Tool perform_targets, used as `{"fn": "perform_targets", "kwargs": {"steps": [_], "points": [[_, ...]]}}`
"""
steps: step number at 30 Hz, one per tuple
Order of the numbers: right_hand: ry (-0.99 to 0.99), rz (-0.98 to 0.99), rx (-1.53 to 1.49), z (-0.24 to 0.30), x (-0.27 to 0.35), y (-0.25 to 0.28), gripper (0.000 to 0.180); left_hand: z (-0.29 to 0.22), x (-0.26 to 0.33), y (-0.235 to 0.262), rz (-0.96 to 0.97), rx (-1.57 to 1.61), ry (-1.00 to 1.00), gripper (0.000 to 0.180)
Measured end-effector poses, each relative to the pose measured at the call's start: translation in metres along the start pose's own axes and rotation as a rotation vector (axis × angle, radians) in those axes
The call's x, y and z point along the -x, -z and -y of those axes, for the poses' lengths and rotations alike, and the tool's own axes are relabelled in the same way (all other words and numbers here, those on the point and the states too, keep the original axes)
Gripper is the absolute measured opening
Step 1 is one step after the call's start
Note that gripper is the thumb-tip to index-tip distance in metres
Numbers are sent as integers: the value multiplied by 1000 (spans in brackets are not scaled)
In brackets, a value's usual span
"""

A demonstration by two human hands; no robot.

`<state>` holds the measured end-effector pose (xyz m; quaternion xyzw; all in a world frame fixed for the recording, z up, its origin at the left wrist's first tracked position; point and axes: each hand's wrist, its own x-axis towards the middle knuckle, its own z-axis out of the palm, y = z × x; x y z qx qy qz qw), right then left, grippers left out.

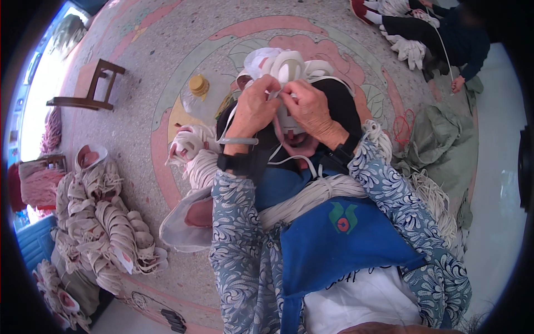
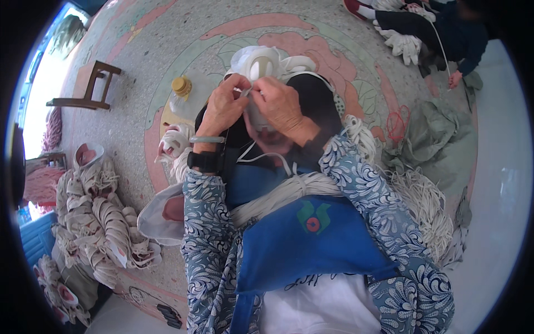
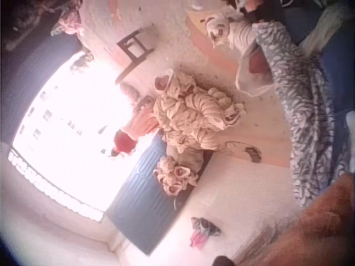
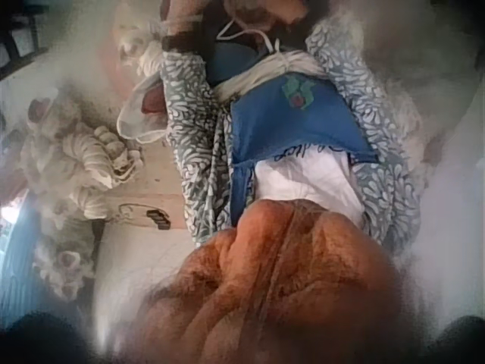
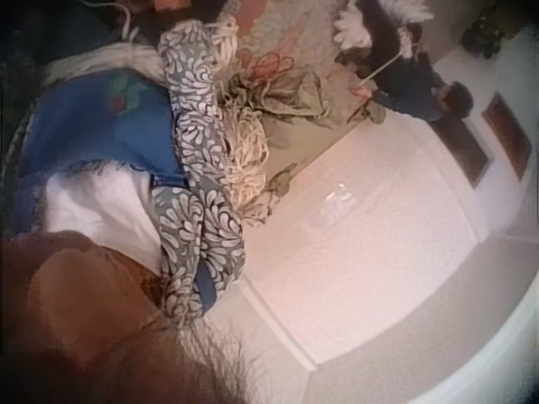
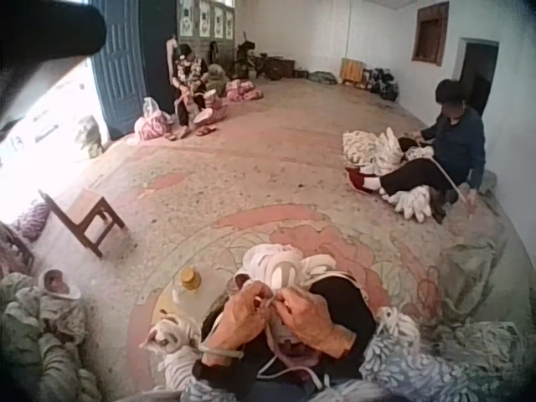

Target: Threading white cords through shoe upper components for assembly.

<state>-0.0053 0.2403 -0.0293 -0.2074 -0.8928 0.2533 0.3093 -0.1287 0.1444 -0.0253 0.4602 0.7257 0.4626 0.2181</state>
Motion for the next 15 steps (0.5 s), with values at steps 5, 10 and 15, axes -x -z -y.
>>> {"fn": "perform_targets", "kwargs": {"steps": [5, 10, 15], "points": [[32, 66, 171, 2, 1, 2, 16, -7, 1, -3, 5, 65, 78, 23], [-7, 77, 214, 5, 0, 3, 13, -14, 1, -1, 18, 35, 108, 22], [-21, 179, 74, -2, -6, 8, 13, -8, 4, -9, -41, 52, 30, 21]]}}
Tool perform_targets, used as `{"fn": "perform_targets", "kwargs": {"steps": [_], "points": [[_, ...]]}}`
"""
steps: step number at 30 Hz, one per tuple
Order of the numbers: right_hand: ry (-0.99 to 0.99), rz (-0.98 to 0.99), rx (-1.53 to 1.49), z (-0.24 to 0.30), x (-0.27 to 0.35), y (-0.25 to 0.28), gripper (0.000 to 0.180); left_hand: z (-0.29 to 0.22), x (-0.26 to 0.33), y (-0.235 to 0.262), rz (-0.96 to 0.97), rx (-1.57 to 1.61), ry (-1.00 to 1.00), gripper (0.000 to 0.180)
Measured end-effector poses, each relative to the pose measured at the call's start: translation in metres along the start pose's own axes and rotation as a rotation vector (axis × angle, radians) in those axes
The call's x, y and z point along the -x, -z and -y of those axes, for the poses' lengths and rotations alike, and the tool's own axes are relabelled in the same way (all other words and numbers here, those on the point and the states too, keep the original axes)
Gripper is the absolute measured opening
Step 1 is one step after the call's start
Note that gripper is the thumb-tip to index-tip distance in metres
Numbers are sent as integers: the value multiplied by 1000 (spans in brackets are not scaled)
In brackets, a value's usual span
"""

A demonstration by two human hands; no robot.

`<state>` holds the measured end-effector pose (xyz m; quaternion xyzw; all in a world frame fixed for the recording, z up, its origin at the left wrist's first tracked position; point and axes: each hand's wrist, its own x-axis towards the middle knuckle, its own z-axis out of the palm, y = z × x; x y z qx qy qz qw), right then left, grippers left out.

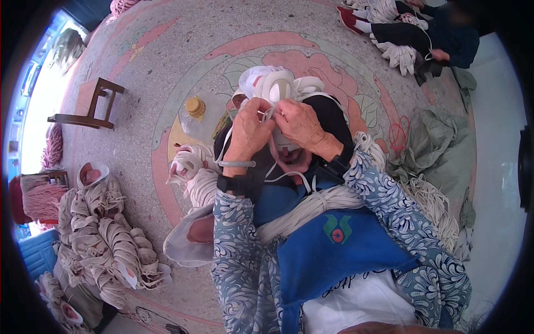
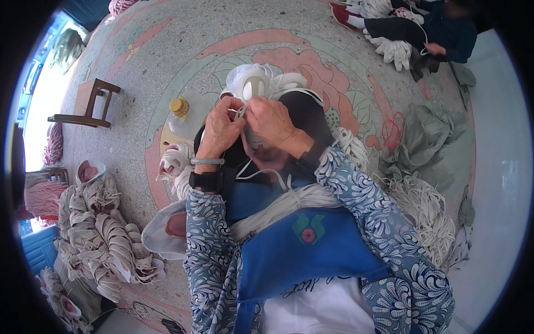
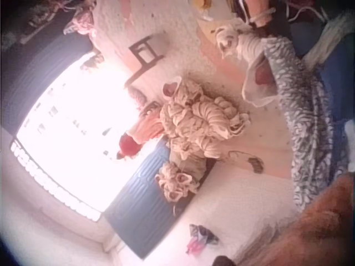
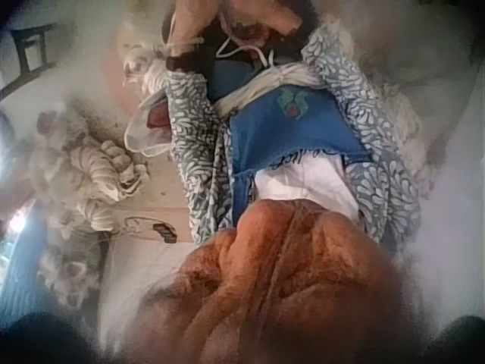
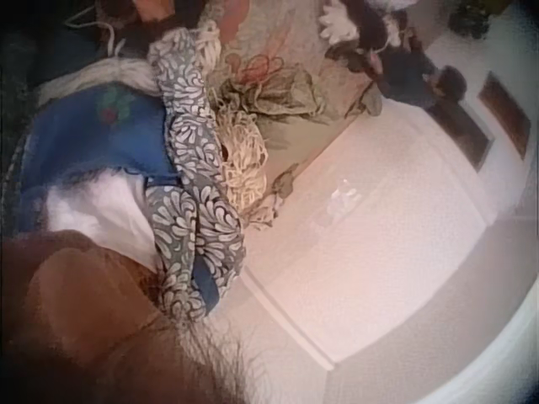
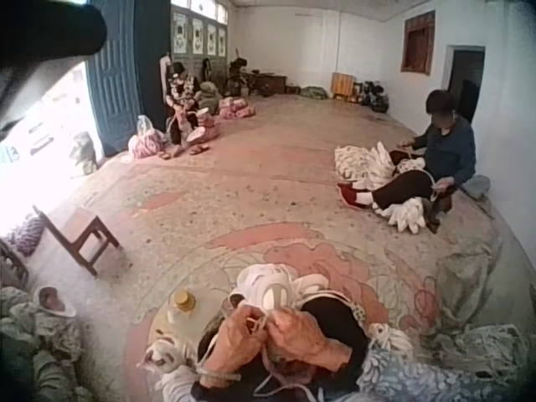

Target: Threading white cords through shoe upper components for assembly.

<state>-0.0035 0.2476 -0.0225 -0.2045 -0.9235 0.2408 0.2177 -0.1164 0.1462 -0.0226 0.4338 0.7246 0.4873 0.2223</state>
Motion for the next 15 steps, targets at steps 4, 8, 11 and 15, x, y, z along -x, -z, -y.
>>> {"fn": "perform_targets", "kwargs": {"steps": [4, 8, 11, 15], "points": [[73, 113, -70, 0, 10, 26, 12, 11, 2, -4, -125, -6, -59, 25], [24, 358, -325, 11, 27, 73, 14, 12, 0, 3, -69, -112, -162, 32], [14, 293, -335, 8, 24, 75, 13, -2, -6, 20, 116, 101, -22, 40], [143, 51, -366, 11, -9, 50, 10, 11, -17, 47, 269, 648, 219, 50]]}}
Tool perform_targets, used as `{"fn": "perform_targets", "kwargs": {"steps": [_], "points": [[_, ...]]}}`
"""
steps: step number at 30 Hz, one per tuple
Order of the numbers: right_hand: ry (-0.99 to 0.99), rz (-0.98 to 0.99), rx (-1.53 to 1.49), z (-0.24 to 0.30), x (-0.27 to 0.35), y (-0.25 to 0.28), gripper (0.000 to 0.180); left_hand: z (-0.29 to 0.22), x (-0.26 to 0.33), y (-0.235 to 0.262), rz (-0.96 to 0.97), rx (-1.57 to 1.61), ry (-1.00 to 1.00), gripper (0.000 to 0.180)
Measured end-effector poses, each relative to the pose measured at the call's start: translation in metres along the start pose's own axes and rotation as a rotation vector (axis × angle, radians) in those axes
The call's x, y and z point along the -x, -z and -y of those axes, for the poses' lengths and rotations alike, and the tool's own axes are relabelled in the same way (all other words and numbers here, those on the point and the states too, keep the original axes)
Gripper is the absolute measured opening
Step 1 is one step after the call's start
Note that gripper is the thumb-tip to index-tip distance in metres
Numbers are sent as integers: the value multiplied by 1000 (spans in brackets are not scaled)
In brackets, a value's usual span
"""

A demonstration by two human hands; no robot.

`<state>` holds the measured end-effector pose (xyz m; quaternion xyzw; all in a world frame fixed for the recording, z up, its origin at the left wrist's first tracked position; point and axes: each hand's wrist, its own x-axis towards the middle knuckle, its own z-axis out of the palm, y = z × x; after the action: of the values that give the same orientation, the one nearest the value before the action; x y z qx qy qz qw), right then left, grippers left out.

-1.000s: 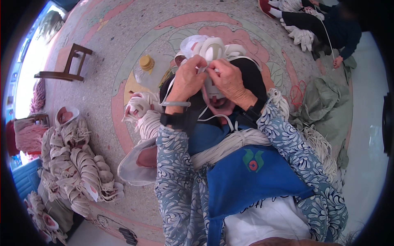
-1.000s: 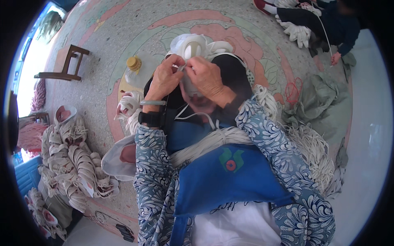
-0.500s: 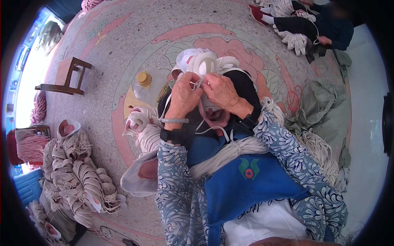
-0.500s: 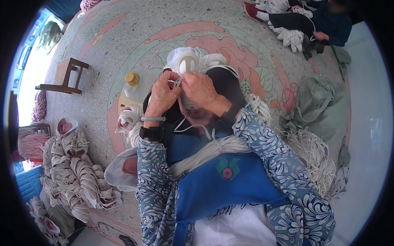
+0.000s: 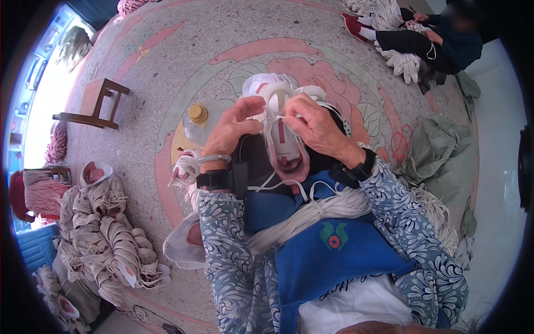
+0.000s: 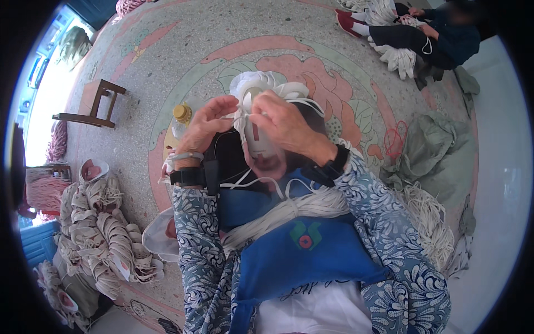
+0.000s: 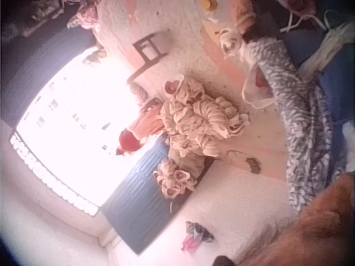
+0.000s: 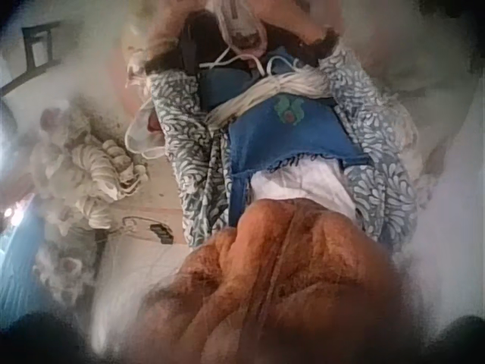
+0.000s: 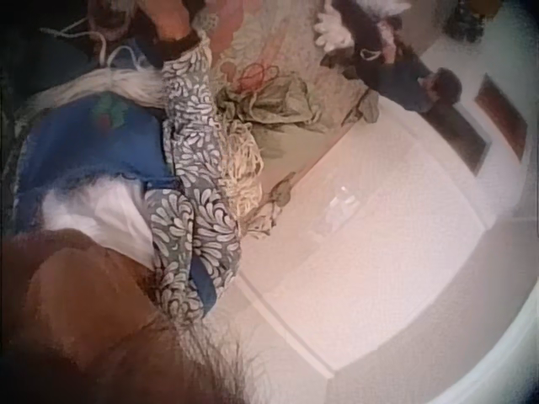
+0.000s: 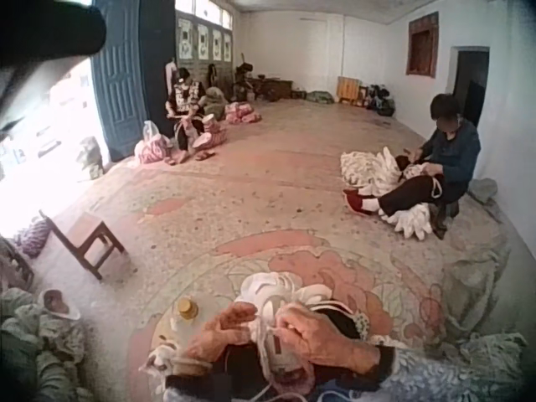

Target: Threading white cords through shoe upper components for assembly.

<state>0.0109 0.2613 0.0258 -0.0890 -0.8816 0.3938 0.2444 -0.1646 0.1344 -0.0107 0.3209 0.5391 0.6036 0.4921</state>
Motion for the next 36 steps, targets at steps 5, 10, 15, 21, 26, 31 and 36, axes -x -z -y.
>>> {"fn": "perform_targets", "kwargs": {"steps": [5, 10, 15, 21, 26, 31, 36], "points": [[-257, 125, -421, -6, -10, -28, 15, 11, -34, -5, -254, -156, 88, 53], [-352, 135, -142, -11, -2, -16, 19, 33, -59, -6, -132, -333, 226, 51], [-317, 301, -88, -1, 24, 44, 20, 41, -62, 5, -175, -245, 250, 44], [-595, 298, 276, 34, 75, 145, 18, 26, -59, 6, -229, -306, 261, 42], [-219, -13, 1080, 1, 159, 236, 7, 33, -57, 22, -256, -183, 208, 42], [-531, -141, 1575, -68, 334, 421, 20, 18, -49, 8, -276, -131, 187, 37], [-984, -177, 1541, -91, 409, 435, 34, 32, -52, 4, -197, 78, 135, 41]]}}
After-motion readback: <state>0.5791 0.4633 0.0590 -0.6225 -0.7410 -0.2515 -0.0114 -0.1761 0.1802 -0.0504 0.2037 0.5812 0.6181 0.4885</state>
